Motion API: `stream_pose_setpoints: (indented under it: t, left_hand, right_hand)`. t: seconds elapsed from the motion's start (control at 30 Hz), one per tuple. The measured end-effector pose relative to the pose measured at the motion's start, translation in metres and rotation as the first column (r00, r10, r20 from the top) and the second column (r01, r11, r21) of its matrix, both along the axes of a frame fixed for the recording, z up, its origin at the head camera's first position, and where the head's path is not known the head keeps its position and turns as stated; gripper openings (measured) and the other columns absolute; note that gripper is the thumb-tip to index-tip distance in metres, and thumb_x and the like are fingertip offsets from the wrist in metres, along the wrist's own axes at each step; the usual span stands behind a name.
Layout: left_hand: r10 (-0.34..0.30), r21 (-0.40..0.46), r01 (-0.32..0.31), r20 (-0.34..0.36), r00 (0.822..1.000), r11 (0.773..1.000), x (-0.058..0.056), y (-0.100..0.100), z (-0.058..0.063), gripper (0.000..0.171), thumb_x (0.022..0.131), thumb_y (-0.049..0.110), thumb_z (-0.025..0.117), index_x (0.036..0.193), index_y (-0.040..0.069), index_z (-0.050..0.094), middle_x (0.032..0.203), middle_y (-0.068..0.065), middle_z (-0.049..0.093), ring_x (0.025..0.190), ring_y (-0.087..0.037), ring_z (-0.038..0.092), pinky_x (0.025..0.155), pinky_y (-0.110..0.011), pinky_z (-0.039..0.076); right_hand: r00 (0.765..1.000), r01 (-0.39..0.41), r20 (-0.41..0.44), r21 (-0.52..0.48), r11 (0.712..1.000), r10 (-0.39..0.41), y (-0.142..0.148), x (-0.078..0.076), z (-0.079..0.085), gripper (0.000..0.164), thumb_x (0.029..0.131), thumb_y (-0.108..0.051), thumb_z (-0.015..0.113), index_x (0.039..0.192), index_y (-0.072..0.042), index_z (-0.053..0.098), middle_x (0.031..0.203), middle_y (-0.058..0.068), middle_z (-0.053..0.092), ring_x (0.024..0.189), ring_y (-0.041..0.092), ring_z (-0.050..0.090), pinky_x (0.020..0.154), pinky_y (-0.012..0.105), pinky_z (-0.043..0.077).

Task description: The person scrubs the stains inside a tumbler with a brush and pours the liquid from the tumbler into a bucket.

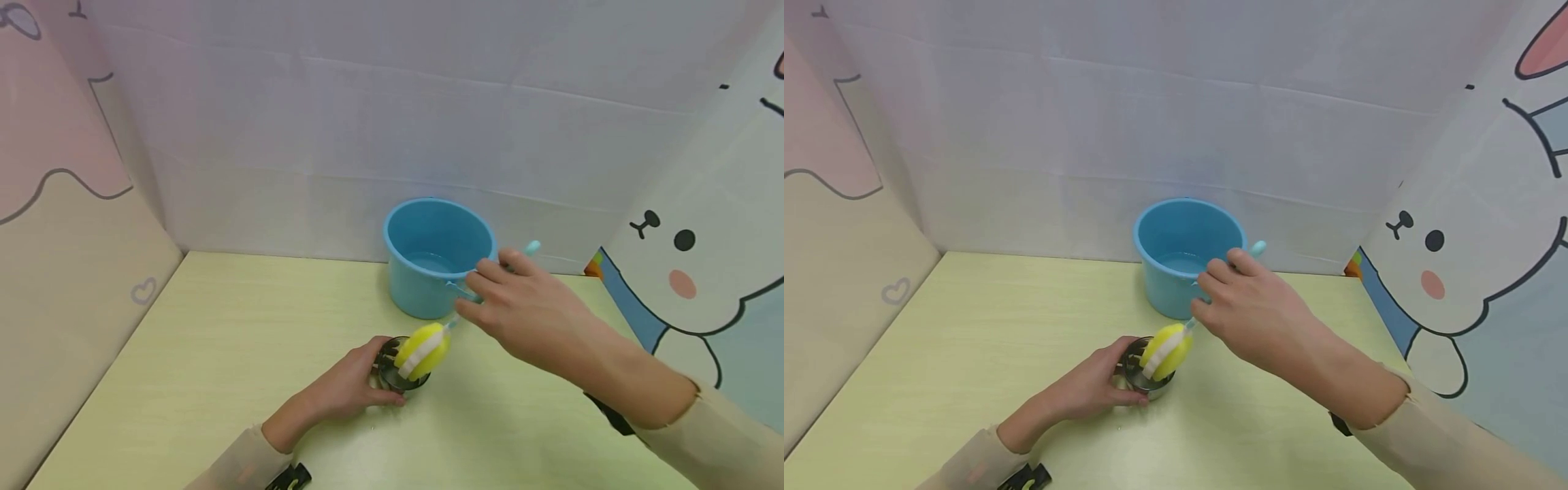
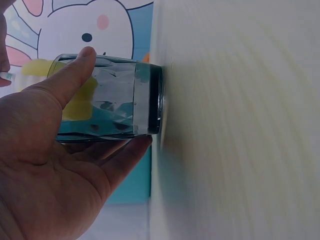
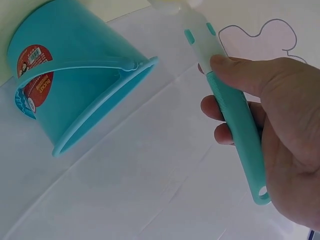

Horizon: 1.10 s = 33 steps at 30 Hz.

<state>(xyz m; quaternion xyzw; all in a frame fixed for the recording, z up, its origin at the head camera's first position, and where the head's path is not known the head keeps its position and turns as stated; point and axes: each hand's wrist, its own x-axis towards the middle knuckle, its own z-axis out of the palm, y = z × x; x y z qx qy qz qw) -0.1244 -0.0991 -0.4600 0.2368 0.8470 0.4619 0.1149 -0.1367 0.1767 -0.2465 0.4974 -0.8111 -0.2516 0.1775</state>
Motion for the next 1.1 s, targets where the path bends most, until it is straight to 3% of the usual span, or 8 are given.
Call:
stream_pose_setpoints:
  t: [0.43, 1.1]
  left_hand:
    - [-0.002, -0.001, 0.002, 0.008, 1.0, 1.0, 0.001, 0.0, 0.001, 0.091, 0.082, 0.038, 0.095, 0.154, 0.014, 0.046, 0.142, 0.004, 0.061, 0.13, -0.017, 0.058, 0.113, -0.045, 0.046]
    - [0.001, 0.01, -0.001, 0.034, 0.999, 1.0, 0.002, 0.001, 0.003, 0.09, 0.082, 0.04, 0.095, 0.153, 0.015, 0.046, 0.14, 0.003, 0.061, 0.127, -0.016, 0.058, 0.114, -0.046, 0.045]
  right_hand:
    - [0.999, -0.022, 0.027, 0.001, 1.0, 0.022, 0.002, 0.005, 0.005, 0.034, 0.087, -0.021, 0.091, 0.117, -0.018, 0.075, 0.105, 0.008, 0.067, 0.101, 0.03, 0.056, 0.094, 0.048, 0.046]
    - [0.996, -0.082, 0.013, -0.042, 0.996, 0.083, -0.009, 0.006, 0.004, 0.03, 0.086, -0.022, 0.092, 0.108, -0.017, 0.074, 0.102, 0.006, 0.067, 0.097, 0.028, 0.053, 0.09, 0.046, 0.045]
